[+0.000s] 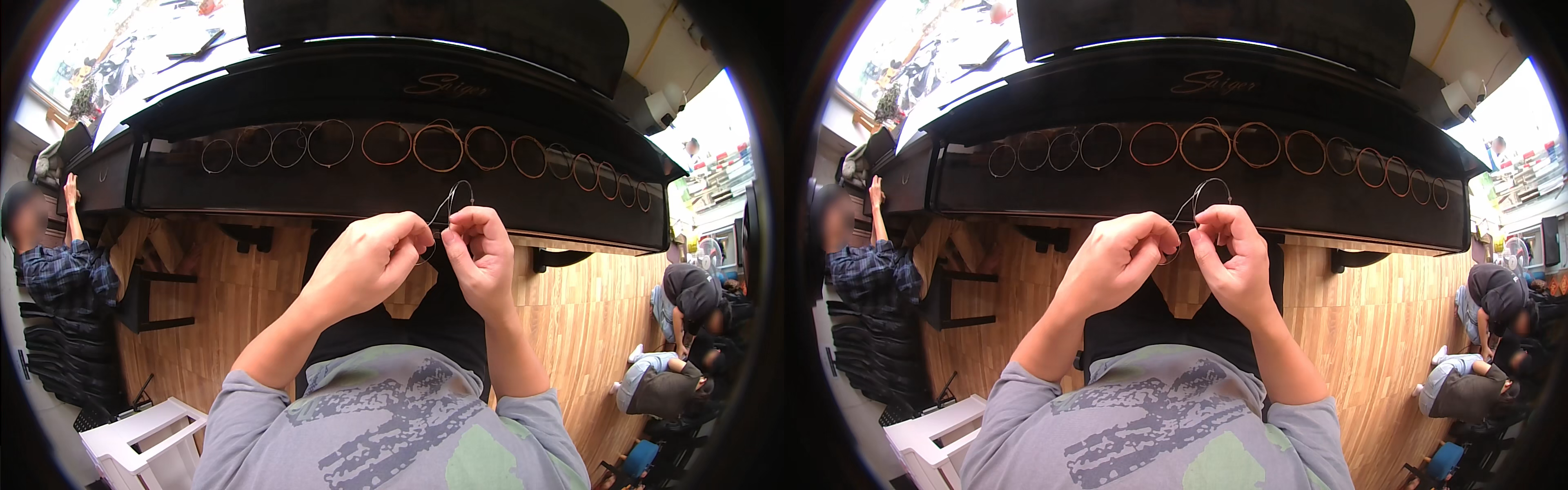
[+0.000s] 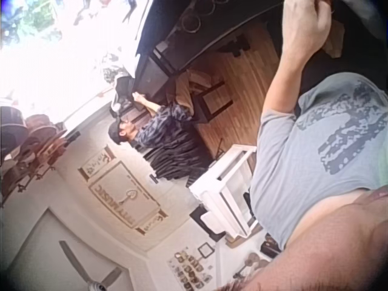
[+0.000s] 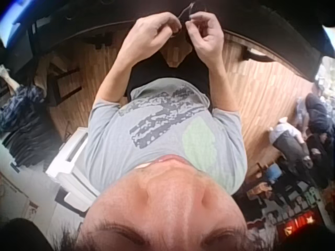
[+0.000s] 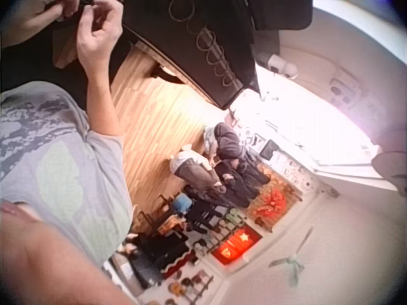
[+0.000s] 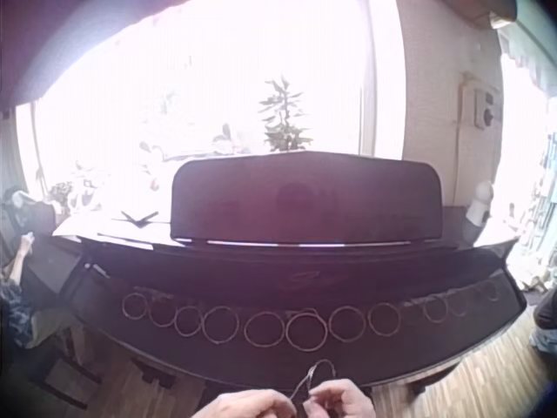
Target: The person shapes thin wire into circular loops by hand, repeatedly bending and twisting the ends to close each loop. They place the finished loops in a row on the piano lid and continue with additional pieces of wire.
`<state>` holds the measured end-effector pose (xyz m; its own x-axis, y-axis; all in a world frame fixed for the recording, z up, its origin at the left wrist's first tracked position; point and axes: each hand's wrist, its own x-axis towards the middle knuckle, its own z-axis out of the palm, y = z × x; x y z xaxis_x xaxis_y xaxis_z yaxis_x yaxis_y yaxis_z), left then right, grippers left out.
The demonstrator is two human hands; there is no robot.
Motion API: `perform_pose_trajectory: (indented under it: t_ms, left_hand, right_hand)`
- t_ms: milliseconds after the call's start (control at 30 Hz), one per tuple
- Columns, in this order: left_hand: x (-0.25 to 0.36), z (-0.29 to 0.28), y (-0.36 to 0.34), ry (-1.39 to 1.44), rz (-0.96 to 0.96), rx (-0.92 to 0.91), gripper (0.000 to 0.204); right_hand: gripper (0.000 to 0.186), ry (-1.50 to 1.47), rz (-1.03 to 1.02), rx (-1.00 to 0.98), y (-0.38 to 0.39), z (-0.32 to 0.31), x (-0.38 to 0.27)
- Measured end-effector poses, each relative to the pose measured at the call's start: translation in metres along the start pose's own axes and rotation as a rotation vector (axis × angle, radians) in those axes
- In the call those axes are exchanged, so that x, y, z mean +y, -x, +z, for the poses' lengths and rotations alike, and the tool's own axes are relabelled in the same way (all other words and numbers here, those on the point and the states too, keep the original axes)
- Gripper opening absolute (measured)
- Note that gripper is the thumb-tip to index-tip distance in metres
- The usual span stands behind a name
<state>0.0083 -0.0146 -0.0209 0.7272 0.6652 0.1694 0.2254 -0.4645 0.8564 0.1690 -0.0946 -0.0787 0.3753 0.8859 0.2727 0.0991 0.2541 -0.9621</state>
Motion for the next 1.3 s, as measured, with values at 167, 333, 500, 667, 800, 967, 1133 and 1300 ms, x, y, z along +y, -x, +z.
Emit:
perform_pose_trajectory:
  t_ms: [167,333,500,667,800,967,1133,1300]
  left_hand:
    - [-0.007,0.004,0.003,0.283,-0.082,-0.008,0.013]
    - [-0.012,0.003,0.004,0.652,-0.152,-0.032,0.014]
    - [-0.017,-0.004,0.003,0.842,-0.268,-0.135,0.011]
    - [-0.021,0.006,0.001,0.585,-0.134,0.068,0.016]
    - [-0.022,0.013,-0.004,0.573,-0.116,0.094,0.014]
    - [-0.027,0.02,-0.004,0.924,-0.095,0.071,0.013]
    - [-0.023,0.033,-0.006,0.895,-0.002,0.231,0.023]
    - [-0.031,0.033,-0.007,0.786,-0.015,0.276,0.029]
  right_hand:
    - [0.014,0.282,-0.232,0.101,-0.004,0.009,-0.006]
    - [0.019,0.555,-0.511,0.101,-0.012,0.003,-0.002]
    - [0.018,0.58,-0.512,0.163,-0.016,0.002,-0.006]
    - [0.014,0.473,-0.426,0.132,-0.013,0.004,-0.01]
    - [0.01,0.2,-0.245,0.092,-0.007,0.01,-0.007]
    - [0.009,0.086,-0.239,0.08,-0.007,0.014,0.0]
    - [0.01,0.134,-0.246,0.066,-0.008,0.015,-0.001]
    - [0.011,0.126,-0.263,0.052,-0.007,0.015,0.001]
